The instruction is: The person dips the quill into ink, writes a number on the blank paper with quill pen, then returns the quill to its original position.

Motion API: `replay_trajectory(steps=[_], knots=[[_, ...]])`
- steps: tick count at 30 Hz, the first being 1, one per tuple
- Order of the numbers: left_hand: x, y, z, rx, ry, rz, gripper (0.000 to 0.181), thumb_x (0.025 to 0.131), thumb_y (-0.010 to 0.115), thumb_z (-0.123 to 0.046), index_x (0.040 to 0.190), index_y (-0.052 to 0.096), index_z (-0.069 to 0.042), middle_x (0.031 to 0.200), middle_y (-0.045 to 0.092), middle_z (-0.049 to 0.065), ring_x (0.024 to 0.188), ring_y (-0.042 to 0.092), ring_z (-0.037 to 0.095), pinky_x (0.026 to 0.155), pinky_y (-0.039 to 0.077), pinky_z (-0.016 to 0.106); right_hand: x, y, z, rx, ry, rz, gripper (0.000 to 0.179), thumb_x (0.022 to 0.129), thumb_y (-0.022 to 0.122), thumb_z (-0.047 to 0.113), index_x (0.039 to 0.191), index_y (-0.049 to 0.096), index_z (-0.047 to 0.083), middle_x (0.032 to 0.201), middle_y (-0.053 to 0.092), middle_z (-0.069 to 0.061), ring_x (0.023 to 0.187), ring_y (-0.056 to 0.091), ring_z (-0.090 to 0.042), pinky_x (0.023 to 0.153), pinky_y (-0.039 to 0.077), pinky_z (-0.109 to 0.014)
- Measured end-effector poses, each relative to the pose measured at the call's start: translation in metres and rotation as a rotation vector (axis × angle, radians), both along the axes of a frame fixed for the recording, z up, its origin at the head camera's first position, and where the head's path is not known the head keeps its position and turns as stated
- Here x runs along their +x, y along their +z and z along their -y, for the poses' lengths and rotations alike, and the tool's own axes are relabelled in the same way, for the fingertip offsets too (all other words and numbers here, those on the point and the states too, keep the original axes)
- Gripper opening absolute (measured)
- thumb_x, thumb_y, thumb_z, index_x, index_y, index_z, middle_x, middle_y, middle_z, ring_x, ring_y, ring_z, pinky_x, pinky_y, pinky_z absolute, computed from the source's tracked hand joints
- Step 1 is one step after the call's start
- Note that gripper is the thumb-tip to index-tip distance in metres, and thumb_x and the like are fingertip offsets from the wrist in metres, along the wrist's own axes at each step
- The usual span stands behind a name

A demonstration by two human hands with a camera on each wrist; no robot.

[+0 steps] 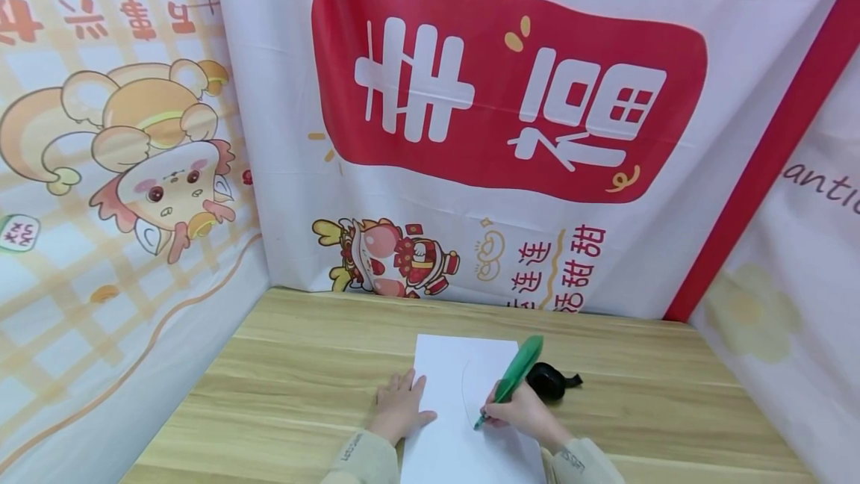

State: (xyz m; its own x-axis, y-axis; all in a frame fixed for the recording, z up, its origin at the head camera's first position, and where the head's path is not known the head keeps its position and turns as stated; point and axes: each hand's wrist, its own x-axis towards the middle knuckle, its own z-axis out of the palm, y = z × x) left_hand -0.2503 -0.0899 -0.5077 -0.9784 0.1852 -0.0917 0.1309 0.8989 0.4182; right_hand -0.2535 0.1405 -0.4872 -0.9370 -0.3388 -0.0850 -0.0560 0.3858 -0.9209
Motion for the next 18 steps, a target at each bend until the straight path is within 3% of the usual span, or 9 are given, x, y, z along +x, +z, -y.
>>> replay_trajectory(steps=[18], knots=[[0.0004, 0.0022, 0.0014, -0.004, -0.022, -0.002, 0.066, 0.083, 0.064, -0.038, 0.134, 0.044, -0.002, 0.143, 0.03, 0.024, 0.129, 0.021, 0.048, 0.099, 0.014, 0.067, 0.0093, -0.0017, -0.0076, -0.007, 0.005, 0.003, 0.007, 0.078, 0.066, -0.002, 0.081, 0.06, -0.004, 0.074, 0.065, -0.007, 0.068, 0.065, -0.021, 0.061, 0.055, -0.031]])
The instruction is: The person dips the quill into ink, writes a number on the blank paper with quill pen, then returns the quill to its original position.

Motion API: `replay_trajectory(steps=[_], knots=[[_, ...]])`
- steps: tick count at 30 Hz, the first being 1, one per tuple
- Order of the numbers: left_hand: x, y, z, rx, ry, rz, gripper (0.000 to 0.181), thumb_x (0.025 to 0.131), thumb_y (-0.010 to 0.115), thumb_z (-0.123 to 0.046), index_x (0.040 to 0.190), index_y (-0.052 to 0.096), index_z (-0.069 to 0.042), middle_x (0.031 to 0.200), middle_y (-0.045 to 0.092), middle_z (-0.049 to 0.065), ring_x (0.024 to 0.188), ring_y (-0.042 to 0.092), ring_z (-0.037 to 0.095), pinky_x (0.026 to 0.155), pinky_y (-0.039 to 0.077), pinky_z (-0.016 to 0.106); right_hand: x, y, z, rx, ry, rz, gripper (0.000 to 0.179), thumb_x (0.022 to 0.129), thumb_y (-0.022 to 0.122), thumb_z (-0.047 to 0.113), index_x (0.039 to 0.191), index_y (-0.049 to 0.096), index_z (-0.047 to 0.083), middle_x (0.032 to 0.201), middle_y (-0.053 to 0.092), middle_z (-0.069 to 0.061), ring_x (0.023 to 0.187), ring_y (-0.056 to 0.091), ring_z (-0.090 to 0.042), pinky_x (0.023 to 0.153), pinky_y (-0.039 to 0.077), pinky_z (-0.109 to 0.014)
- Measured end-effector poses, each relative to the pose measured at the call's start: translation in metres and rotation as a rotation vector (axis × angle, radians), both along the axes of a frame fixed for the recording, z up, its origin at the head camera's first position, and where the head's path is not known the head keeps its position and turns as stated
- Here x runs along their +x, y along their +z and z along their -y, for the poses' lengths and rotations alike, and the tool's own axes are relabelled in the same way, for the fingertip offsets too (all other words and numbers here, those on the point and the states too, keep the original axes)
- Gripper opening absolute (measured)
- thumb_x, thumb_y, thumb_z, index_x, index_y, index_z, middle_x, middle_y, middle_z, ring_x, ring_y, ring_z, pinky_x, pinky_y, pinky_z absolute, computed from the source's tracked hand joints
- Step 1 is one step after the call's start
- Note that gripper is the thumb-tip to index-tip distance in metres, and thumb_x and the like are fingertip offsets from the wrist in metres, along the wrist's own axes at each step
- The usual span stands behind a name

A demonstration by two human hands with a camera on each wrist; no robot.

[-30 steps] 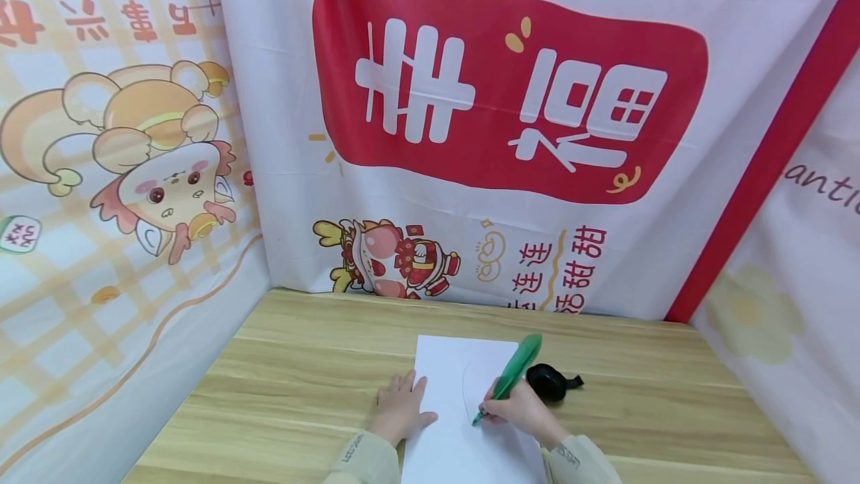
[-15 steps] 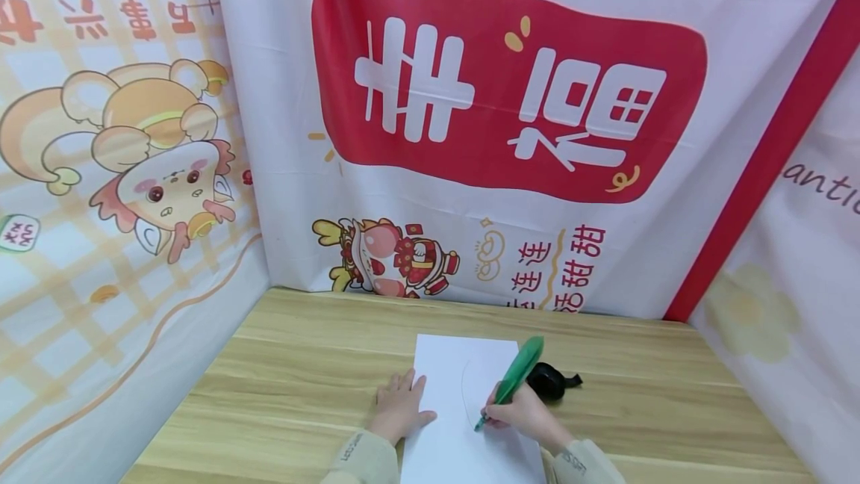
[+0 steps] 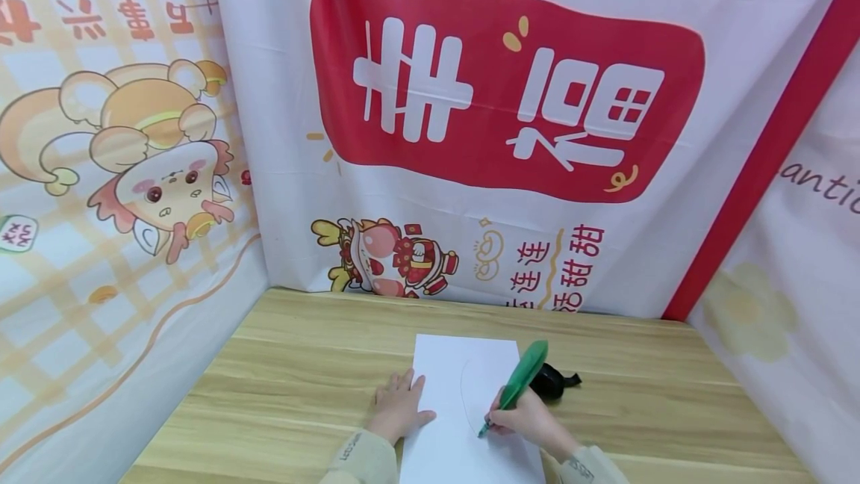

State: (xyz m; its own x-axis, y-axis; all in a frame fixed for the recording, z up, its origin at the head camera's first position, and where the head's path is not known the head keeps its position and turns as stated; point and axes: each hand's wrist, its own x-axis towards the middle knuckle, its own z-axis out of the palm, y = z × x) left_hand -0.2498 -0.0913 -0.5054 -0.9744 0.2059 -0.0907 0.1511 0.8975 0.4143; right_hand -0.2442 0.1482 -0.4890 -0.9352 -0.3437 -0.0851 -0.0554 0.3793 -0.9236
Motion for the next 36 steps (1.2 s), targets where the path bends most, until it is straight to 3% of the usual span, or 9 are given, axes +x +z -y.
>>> replay_trajectory(steps=[16, 36], knots=[[0.0, 0.001, 0.0, -0.004, 0.005, 0.017, 0.066, 0.083, 0.063, -0.039, 0.135, 0.044, -0.003, 0.144, 0.029, 0.023, 0.13, 0.019, 0.047, 0.101, 0.013, 0.065, 0.007, 0.001, -0.012, -0.009, 0.024, 0.004, 0.007, 0.079, 0.065, -0.002, 0.078, 0.059, -0.002, 0.076, 0.066, -0.009, 0.068, 0.065, -0.022, 0.06, 0.056, -0.031], [0.001, 0.004, -0.001, -0.019, 0.001, 0.004, 0.066, 0.083, 0.063, -0.039, 0.134, 0.044, -0.002, 0.143, 0.03, 0.023, 0.13, 0.02, 0.048, 0.1, 0.015, 0.066, 0.013, 0.001, -0.029, -0.024, -0.008, 0.015, 0.008, 0.079, 0.064, -0.004, 0.077, 0.057, -0.001, 0.075, 0.066, -0.011, 0.067, 0.065, -0.025, 0.059, 0.056, -0.034]])
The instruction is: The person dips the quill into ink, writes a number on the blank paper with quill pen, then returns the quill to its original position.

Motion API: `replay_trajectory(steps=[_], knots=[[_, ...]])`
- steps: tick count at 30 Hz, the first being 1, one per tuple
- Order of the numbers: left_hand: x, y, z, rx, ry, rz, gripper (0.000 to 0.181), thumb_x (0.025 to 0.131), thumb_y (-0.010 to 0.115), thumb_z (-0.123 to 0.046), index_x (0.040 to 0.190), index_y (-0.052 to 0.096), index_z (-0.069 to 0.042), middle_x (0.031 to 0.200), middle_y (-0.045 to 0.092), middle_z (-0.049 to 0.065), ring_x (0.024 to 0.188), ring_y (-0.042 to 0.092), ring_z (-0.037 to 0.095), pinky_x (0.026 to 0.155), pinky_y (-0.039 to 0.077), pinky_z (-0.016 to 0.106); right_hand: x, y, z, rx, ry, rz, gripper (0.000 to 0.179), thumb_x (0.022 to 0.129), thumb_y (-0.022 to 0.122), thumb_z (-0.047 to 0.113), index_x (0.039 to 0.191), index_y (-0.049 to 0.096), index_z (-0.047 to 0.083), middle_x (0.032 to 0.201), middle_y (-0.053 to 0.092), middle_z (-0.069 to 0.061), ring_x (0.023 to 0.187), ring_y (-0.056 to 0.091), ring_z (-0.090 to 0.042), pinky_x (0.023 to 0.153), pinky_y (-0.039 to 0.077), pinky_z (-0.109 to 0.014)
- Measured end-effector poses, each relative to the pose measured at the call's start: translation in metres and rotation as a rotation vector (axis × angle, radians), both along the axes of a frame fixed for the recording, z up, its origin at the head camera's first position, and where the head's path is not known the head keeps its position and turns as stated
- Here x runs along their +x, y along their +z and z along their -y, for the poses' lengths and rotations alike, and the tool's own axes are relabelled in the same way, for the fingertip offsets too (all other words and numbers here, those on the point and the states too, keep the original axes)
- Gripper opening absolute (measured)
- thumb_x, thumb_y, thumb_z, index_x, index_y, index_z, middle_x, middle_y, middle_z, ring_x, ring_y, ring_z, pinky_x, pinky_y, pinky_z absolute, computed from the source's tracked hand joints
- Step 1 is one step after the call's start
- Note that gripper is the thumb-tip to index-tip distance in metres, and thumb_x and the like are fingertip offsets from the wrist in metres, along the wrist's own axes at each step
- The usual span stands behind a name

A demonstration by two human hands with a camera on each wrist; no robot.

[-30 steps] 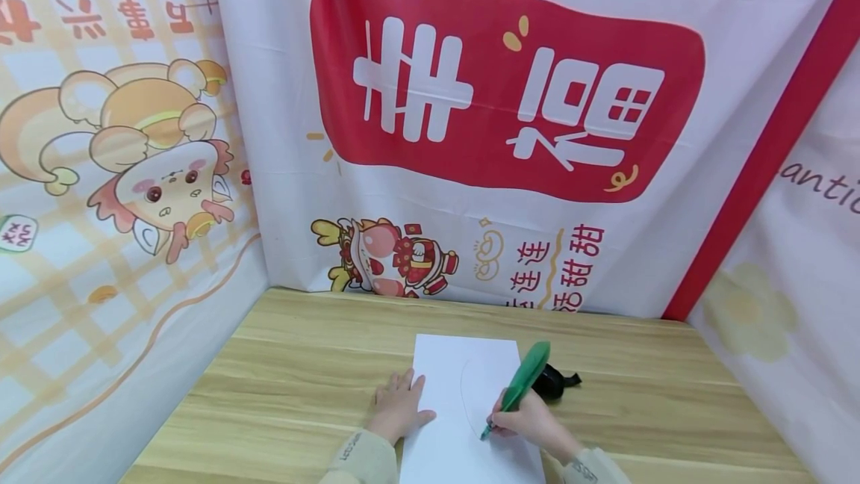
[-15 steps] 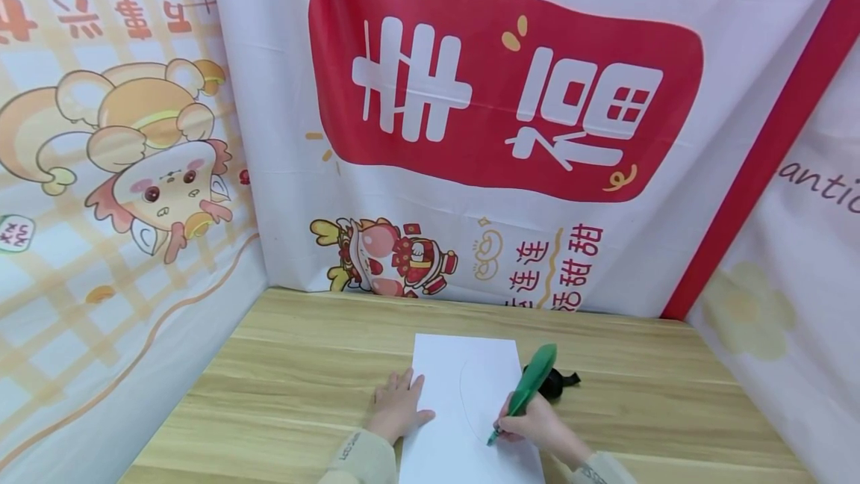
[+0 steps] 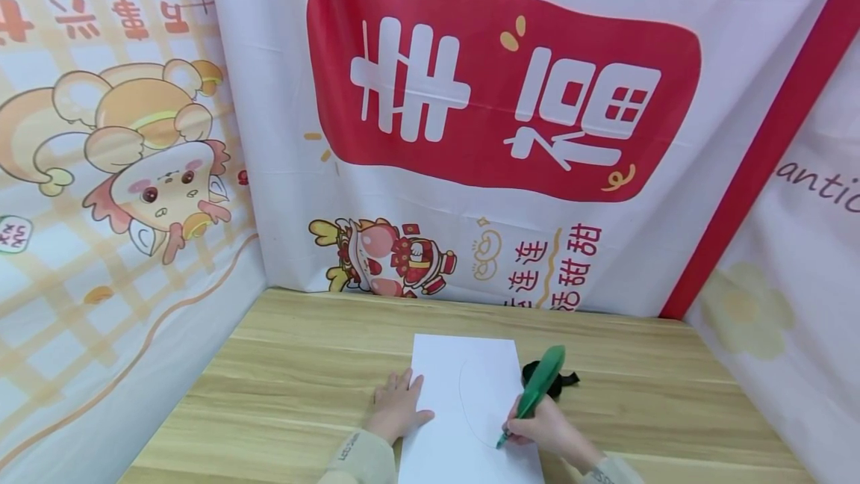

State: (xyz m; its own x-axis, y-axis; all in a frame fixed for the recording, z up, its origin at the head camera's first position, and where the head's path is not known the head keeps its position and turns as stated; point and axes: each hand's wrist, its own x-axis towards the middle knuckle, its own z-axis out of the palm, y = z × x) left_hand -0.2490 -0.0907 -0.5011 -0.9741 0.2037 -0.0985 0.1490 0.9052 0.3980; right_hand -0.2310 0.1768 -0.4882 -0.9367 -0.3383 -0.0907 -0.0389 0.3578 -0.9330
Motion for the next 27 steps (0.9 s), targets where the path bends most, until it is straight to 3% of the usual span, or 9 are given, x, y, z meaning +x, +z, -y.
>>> replay_trajectory(steps=[15, 27], knots=[[0.001, 0.002, 0.001, 0.012, -0.006, 0.009, 0.066, 0.083, 0.063, -0.039, 0.135, 0.044, -0.001, 0.143, 0.029, 0.024, 0.13, 0.019, 0.048, 0.099, 0.015, 0.067, 0.003, 0.0, -0.014, 0.03, -0.03, 0.017, 0.007, 0.08, 0.063, -0.004, 0.081, 0.056, -0.005, 0.075, 0.065, -0.009, 0.067, 0.064, -0.025, 0.06, 0.055, -0.034], [0.0, -0.005, 0.0, 0.021, 0.0, 0.001, 0.067, 0.083, 0.064, -0.039, 0.135, 0.044, -0.002, 0.143, 0.029, 0.023, 0.13, 0.018, 0.048, 0.099, 0.013, 0.067, 0.005, 0.002, -0.02, 0.03, -0.052, 0.0, 0.009, 0.08, 0.062, -0.004, 0.083, 0.054, -0.007, 0.075, 0.064, -0.008, 0.066, 0.064, -0.024, 0.06, 0.055, -0.036]])
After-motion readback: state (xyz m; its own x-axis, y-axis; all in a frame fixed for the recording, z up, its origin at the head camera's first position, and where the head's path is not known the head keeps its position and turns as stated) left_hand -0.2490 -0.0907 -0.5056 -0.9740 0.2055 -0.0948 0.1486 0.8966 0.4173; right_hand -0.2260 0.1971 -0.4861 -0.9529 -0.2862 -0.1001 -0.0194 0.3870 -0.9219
